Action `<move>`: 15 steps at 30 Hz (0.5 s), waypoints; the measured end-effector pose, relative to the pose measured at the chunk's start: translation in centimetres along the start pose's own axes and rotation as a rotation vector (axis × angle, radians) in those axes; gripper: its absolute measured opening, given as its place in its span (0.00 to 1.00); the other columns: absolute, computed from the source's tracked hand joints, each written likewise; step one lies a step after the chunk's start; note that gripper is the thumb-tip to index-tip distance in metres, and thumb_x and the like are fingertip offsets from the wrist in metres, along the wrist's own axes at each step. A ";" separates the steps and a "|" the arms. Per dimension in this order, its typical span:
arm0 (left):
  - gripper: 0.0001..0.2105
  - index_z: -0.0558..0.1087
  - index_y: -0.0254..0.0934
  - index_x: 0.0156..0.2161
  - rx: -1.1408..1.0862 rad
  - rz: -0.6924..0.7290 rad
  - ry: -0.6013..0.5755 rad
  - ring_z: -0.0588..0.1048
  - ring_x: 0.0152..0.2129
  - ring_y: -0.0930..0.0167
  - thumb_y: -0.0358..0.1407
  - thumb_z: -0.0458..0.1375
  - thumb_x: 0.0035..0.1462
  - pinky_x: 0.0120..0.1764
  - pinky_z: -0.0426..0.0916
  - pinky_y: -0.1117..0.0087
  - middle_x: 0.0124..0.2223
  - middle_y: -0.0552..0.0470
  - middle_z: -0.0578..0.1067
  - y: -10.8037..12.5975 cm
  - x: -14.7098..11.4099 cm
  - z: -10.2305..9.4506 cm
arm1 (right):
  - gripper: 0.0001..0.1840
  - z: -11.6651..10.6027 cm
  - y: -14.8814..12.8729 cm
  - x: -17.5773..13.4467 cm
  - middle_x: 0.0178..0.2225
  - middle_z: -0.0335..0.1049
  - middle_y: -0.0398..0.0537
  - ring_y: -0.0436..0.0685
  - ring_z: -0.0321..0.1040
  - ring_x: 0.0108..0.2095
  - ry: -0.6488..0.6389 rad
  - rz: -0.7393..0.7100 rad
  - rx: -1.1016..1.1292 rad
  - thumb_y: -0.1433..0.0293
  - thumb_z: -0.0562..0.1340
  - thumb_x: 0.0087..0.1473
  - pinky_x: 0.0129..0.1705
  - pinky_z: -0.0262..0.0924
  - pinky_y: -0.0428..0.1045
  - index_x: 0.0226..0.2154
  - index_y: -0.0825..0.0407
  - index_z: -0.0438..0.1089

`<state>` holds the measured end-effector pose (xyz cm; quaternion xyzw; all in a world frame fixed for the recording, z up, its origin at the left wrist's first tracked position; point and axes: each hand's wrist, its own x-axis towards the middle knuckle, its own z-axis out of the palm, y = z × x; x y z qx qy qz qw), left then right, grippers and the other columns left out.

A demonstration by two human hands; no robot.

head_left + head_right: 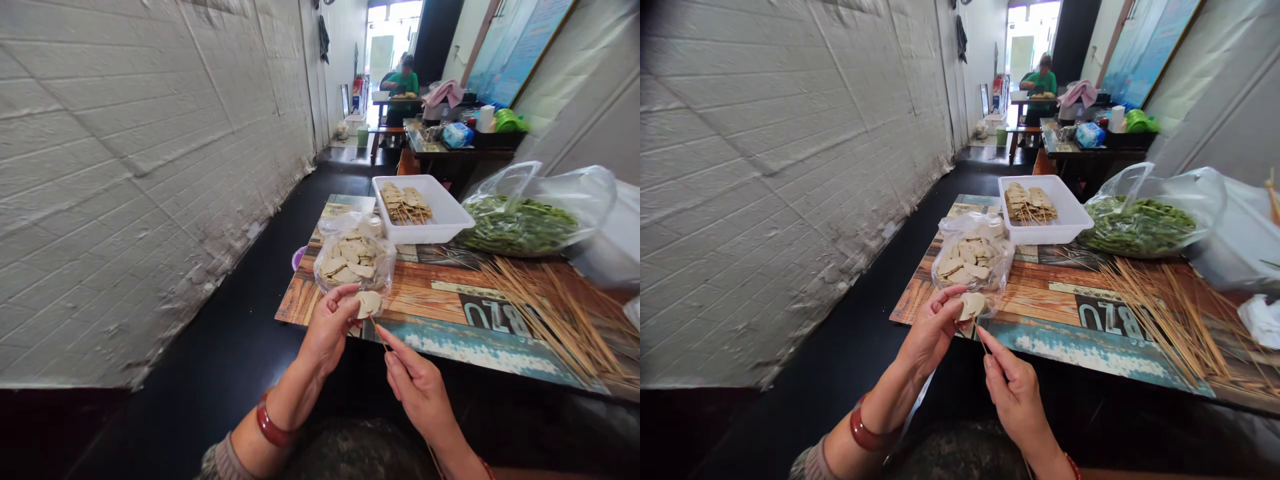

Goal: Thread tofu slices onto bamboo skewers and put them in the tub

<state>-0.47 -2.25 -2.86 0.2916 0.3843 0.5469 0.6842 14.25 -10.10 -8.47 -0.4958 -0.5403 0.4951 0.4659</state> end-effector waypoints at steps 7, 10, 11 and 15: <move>0.14 0.77 0.31 0.32 -0.007 -0.105 -0.051 0.68 0.18 0.77 0.39 0.71 0.41 0.21 0.60 0.76 0.26 0.51 0.75 -0.2 0.5 -0.6 | 0.26 0.0 0.2 -0.1 0.18 0.50 0.35 0.48 0.49 0.17 0.011 -0.009 -0.011 0.61 0.53 0.65 0.21 0.49 0.45 0.61 0.52 0.63; 0.13 0.77 0.31 0.29 0.007 -0.049 -0.023 0.68 0.19 0.78 0.37 0.72 0.40 0.23 0.61 0.77 0.26 0.52 0.75 -0.1 0.4 -0.4 | 0.27 0.0 0.1 -0.1 0.18 0.49 0.35 0.48 0.49 0.17 0.003 -0.005 -0.013 0.61 0.52 0.65 0.21 0.49 0.45 0.62 0.53 0.62; 0.13 0.77 0.32 0.28 0.014 -0.030 -0.004 0.68 0.20 0.78 0.37 0.72 0.39 0.23 0.62 0.77 0.26 0.52 0.75 -0.1 0.4 -0.3 | 0.27 0.0 0.1 -0.1 0.18 0.49 0.35 0.48 0.49 0.17 0.002 -0.001 -0.013 0.61 0.52 0.65 0.21 0.49 0.45 0.62 0.54 0.62; 0.13 0.77 0.33 0.29 0.049 0.025 0.069 0.69 0.22 0.76 0.37 0.72 0.38 0.25 0.63 0.77 0.27 0.52 0.76 -0.1 0.4 0.0 | 0.29 0.1 -0.5 0.0 0.18 0.51 0.35 0.48 0.50 0.17 0.002 0.017 -0.026 0.60 0.52 0.64 0.20 0.50 0.45 0.62 0.57 0.61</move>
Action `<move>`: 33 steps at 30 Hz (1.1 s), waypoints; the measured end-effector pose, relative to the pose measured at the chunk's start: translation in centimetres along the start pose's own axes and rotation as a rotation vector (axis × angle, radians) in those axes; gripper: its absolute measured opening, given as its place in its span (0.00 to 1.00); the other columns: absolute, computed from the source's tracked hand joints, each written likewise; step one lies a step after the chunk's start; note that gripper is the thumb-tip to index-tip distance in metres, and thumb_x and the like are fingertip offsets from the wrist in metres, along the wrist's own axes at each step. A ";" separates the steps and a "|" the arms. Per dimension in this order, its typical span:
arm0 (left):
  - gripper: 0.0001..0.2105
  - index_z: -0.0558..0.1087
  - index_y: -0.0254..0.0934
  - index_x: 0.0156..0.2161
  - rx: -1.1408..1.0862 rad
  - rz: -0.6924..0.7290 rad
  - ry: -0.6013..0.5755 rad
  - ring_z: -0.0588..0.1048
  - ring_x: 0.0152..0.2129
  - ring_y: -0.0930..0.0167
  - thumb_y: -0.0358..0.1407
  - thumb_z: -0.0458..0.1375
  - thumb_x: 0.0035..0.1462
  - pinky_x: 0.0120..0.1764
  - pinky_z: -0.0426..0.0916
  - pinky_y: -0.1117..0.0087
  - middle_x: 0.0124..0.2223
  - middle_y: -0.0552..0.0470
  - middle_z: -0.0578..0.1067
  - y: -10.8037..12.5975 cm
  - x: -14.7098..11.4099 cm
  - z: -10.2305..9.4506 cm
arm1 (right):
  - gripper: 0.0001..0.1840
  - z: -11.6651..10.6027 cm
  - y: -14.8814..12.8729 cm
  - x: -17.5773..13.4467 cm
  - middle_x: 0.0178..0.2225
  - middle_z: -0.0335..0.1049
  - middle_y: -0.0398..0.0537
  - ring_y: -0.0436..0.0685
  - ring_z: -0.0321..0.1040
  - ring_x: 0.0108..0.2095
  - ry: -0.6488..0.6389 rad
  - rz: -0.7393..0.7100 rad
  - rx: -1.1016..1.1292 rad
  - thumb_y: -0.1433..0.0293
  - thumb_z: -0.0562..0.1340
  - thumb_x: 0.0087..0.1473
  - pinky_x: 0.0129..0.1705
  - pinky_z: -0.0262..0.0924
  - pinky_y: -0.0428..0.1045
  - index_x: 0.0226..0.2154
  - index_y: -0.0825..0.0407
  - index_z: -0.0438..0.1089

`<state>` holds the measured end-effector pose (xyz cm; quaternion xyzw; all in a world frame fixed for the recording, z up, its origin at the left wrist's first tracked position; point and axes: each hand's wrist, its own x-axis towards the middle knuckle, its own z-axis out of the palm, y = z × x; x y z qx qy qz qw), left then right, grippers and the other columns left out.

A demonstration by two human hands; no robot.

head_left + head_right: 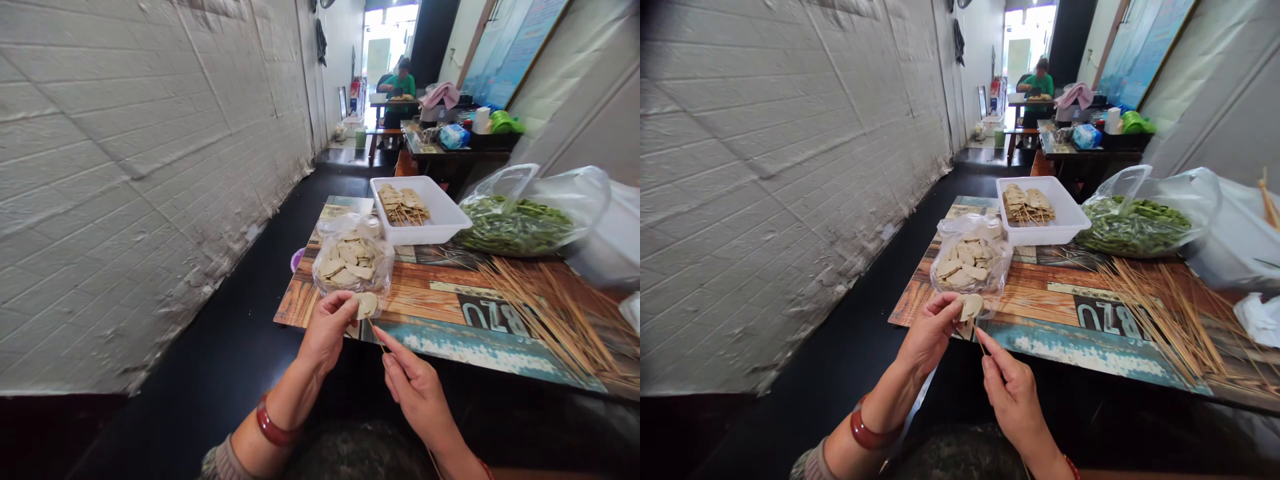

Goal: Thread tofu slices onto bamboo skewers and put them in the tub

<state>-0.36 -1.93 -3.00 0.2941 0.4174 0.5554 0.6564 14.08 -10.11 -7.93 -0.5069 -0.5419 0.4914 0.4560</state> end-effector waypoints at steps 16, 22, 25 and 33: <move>0.10 0.77 0.33 0.30 0.088 0.096 -0.004 0.67 0.21 0.78 0.36 0.70 0.42 0.26 0.61 0.77 0.25 0.55 0.74 -0.6 0.6 -0.4 | 0.31 -0.1 -0.6 0.2 0.17 0.48 0.34 0.48 0.47 0.17 -0.035 0.085 0.057 0.59 0.52 0.63 0.20 0.46 0.45 0.64 0.58 0.58; 0.09 0.75 0.34 0.32 0.186 0.172 -0.029 0.67 0.22 0.78 0.36 0.68 0.45 0.28 0.61 0.77 0.27 0.56 0.73 -0.7 0.5 -0.3 | 0.32 -0.1 -0.5 0.2 0.17 0.49 0.35 0.48 0.48 0.17 -0.015 0.086 0.055 0.58 0.53 0.63 0.20 0.46 0.45 0.63 0.58 0.59; 0.10 0.73 0.34 0.32 0.191 0.184 -0.036 0.67 0.22 0.78 0.36 0.68 0.46 0.27 0.61 0.77 0.27 0.57 0.72 -0.6 0.5 -0.3 | 0.32 -0.1 -0.5 0.2 0.17 0.48 0.34 0.48 0.47 0.17 -0.016 0.084 0.063 0.58 0.53 0.63 0.20 0.46 0.45 0.63 0.59 0.59; 0.10 0.70 0.33 0.29 0.311 0.201 -0.051 0.65 0.23 0.78 0.35 0.66 0.46 0.27 0.59 0.77 0.26 0.56 0.70 0.0 0.4 -0.2 | 0.33 0.0 -0.6 0.5 0.17 0.48 0.34 0.48 0.47 0.17 -0.012 0.087 0.057 0.58 0.53 0.62 0.20 0.45 0.45 0.63 0.60 0.59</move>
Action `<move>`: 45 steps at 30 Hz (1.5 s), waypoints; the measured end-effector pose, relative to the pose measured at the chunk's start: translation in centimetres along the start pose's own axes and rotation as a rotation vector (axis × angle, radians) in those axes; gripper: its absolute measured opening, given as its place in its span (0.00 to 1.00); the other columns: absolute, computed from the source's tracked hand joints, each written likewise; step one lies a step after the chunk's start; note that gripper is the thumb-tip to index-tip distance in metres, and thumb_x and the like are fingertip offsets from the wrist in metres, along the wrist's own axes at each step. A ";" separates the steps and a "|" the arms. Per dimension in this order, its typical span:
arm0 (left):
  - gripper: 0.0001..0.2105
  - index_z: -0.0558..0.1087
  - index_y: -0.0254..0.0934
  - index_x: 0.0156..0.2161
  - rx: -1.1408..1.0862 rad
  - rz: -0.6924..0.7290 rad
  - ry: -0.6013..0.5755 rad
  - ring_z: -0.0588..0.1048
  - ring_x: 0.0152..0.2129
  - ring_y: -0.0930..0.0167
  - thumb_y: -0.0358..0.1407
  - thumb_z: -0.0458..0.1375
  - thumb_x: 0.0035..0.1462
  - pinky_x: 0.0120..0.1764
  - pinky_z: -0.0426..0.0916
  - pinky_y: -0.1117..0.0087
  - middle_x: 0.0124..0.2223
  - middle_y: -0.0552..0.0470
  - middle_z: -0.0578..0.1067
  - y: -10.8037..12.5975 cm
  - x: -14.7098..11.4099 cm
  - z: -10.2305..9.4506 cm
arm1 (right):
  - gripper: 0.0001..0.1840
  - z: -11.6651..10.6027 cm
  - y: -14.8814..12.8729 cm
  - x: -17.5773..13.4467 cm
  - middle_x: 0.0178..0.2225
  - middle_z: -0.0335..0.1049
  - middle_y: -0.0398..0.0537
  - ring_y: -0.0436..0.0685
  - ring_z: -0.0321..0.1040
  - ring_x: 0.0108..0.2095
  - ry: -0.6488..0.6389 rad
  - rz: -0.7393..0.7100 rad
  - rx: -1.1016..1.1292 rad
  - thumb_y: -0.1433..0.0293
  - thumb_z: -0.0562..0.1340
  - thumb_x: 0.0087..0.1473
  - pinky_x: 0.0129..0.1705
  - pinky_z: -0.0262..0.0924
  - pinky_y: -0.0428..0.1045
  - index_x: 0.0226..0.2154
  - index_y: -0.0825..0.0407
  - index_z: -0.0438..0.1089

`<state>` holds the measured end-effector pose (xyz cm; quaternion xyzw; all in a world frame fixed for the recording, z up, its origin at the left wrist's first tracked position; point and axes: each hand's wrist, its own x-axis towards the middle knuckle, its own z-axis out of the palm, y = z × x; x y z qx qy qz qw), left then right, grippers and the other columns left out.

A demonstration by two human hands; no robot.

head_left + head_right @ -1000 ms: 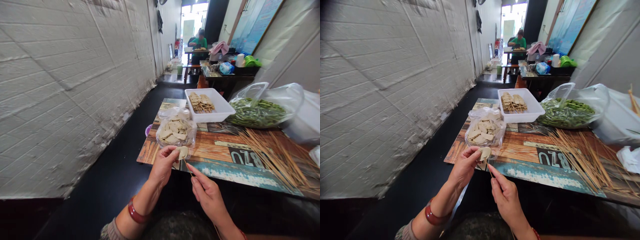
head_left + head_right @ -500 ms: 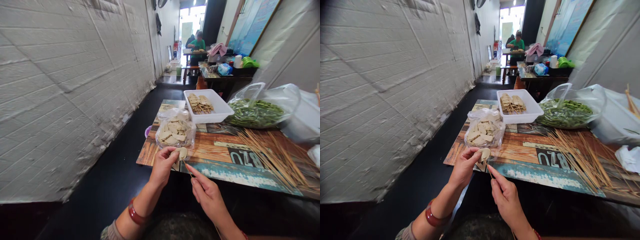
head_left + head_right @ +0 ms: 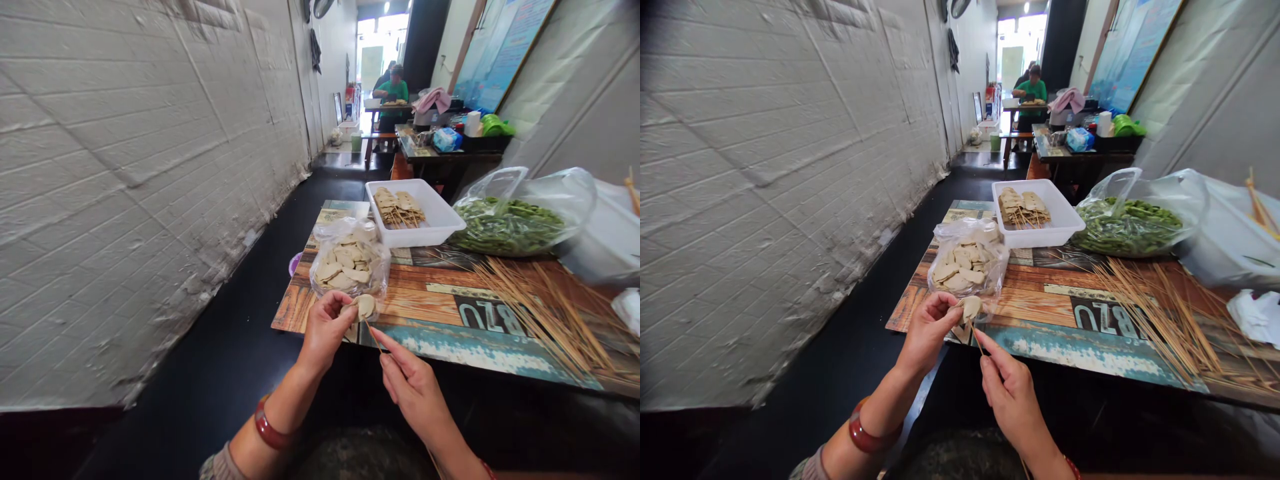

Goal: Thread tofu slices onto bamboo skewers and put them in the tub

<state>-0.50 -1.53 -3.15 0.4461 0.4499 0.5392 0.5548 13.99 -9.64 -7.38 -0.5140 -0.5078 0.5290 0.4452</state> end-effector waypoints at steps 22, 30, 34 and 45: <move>0.14 0.77 0.31 0.28 -0.273 -0.286 -0.145 0.66 0.20 0.78 0.41 0.70 0.43 0.23 0.59 0.77 0.25 0.52 0.73 -0.8 0.0 0.2 | 0.20 0.3 0.6 0.7 0.17 0.54 0.34 0.47 0.51 0.16 0.043 -0.077 0.025 0.60 0.54 0.62 0.20 0.47 0.45 0.47 0.57 0.69; 0.13 0.77 0.32 0.26 -0.215 -0.261 -0.119 0.65 0.20 0.79 0.41 0.70 0.43 0.24 0.59 0.77 0.24 0.53 0.72 -0.8 0.0 0.4 | 0.20 0.5 0.4 0.7 0.17 0.54 0.34 0.48 0.52 0.16 0.053 -0.056 0.068 0.57 0.55 0.62 0.20 0.49 0.45 0.46 0.56 0.69; 0.13 0.77 0.32 0.26 -0.186 -0.255 -0.136 0.66 0.20 0.78 0.41 0.69 0.44 0.24 0.58 0.77 0.24 0.53 0.72 -1.1 0.0 0.6 | 0.21 0.6 0.5 0.9 0.17 0.54 0.34 0.48 0.52 0.16 0.062 -0.045 0.086 0.57 0.55 0.62 0.20 0.49 0.45 0.47 0.56 0.69; 0.11 0.79 0.36 0.38 0.224 0.100 -0.033 0.74 0.32 0.69 0.41 0.61 0.55 0.36 0.65 0.70 0.34 0.48 0.78 -0.4 5.3 -1.6 | 0.27 -0.2 0.6 1.4 0.16 0.51 0.33 0.48 0.51 0.16 0.093 -0.056 0.058 0.56 0.54 0.62 0.19 0.47 0.45 0.53 0.61 0.66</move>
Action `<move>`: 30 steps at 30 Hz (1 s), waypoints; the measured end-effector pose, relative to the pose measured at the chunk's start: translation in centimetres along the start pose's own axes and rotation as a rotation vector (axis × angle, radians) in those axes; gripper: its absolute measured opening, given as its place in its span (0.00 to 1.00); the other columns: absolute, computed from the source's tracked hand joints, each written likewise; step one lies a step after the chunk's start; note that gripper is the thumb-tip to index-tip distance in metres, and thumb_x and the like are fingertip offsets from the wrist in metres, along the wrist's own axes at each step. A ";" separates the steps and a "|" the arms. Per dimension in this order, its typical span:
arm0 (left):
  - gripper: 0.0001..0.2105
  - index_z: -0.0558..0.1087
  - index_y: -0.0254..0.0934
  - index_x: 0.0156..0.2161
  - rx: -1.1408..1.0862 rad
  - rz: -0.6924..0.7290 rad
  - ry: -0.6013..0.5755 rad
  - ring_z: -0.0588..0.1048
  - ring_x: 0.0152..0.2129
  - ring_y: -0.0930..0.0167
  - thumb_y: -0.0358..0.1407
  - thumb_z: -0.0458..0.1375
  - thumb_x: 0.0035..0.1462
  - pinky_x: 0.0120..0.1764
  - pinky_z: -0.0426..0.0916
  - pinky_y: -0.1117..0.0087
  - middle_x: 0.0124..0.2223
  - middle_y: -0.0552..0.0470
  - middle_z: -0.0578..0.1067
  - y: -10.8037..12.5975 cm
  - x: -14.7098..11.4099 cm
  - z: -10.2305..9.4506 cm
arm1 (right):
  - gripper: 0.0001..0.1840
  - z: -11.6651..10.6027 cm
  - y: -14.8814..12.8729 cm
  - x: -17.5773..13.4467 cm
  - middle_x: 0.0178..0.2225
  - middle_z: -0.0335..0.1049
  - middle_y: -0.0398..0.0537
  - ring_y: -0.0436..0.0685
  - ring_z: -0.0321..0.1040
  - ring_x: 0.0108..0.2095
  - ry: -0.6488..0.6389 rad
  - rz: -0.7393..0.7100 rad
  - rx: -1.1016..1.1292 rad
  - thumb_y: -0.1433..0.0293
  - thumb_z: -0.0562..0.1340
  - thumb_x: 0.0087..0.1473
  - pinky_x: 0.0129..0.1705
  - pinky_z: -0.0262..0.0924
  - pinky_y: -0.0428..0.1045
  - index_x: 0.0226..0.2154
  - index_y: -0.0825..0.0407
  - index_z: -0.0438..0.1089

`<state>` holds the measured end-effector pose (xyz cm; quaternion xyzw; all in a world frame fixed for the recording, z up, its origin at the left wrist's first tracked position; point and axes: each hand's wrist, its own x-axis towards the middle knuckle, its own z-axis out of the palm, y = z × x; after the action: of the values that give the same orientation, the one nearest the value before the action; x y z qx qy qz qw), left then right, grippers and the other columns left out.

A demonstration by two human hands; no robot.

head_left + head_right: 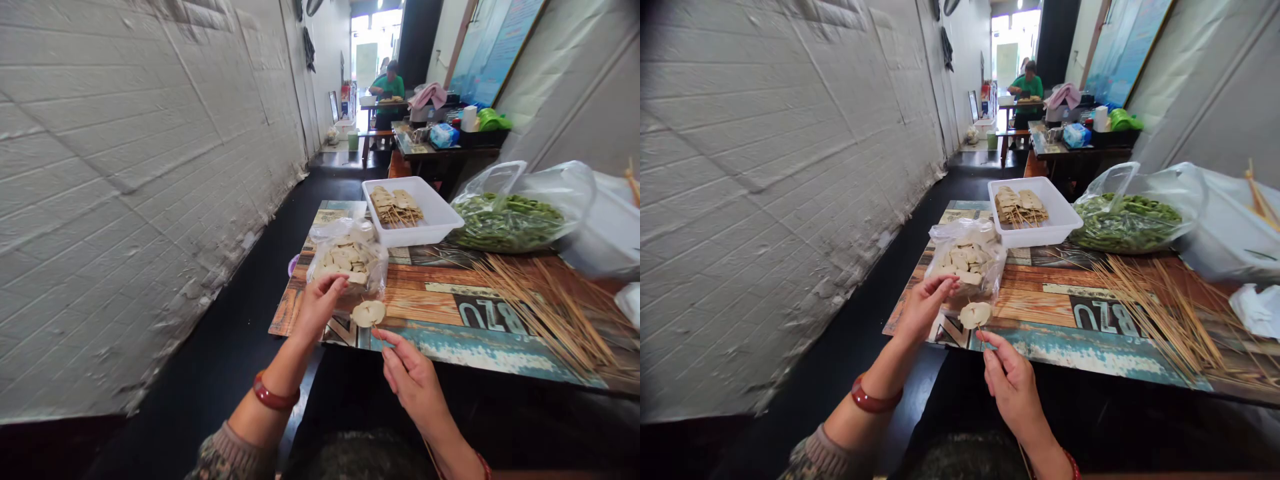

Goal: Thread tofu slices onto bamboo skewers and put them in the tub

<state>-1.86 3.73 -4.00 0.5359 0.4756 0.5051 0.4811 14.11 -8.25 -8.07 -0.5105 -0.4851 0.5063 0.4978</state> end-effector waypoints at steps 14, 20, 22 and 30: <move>0.10 0.80 0.37 0.37 1.156 0.525 -0.398 0.71 0.35 0.63 0.29 0.57 0.53 0.42 0.65 0.60 0.34 0.44 0.74 -0.2 7.5 0.6 | 0.25 -0.8 -0.1 0.5 0.17 0.51 0.33 0.48 0.51 0.16 0.001 -0.032 0.007 0.58 0.53 0.63 0.20 0.48 0.46 0.53 0.60 0.67; 0.07 0.78 0.36 0.32 1.153 0.564 -0.399 0.70 0.35 0.64 0.29 0.57 0.54 0.42 0.64 0.61 0.35 0.45 0.73 -0.6 7.1 0.3 | 0.25 -1.0 0.1 0.7 0.17 0.50 0.33 0.48 0.50 0.16 -0.003 -0.041 0.015 0.59 0.53 0.64 0.20 0.47 0.46 0.52 0.61 0.67; 0.06 0.77 0.36 0.32 1.148 0.567 -0.386 0.69 0.35 0.64 0.29 0.56 0.54 0.42 0.63 0.62 0.35 0.45 0.72 -0.6 6.8 0.2 | 0.25 -1.0 0.1 0.6 0.17 0.51 0.33 0.48 0.50 0.16 -0.004 -0.047 0.018 0.59 0.52 0.64 0.21 0.47 0.46 0.53 0.61 0.66; 0.04 0.70 0.37 0.29 1.023 0.503 -0.298 0.67 0.30 0.68 0.26 0.56 0.50 0.36 0.62 0.66 0.29 0.51 0.71 0.5 5.9 0.4 | 0.26 -1.1 -0.1 0.5 0.16 0.51 0.33 0.48 0.51 0.16 0.011 -0.044 0.034 0.58 0.53 0.63 0.21 0.48 0.46 0.53 0.60 0.67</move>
<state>-1.27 9.56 -3.06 0.8616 0.4441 0.2294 0.0886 15.23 -7.76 -8.04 -0.4938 -0.4849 0.5006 0.5201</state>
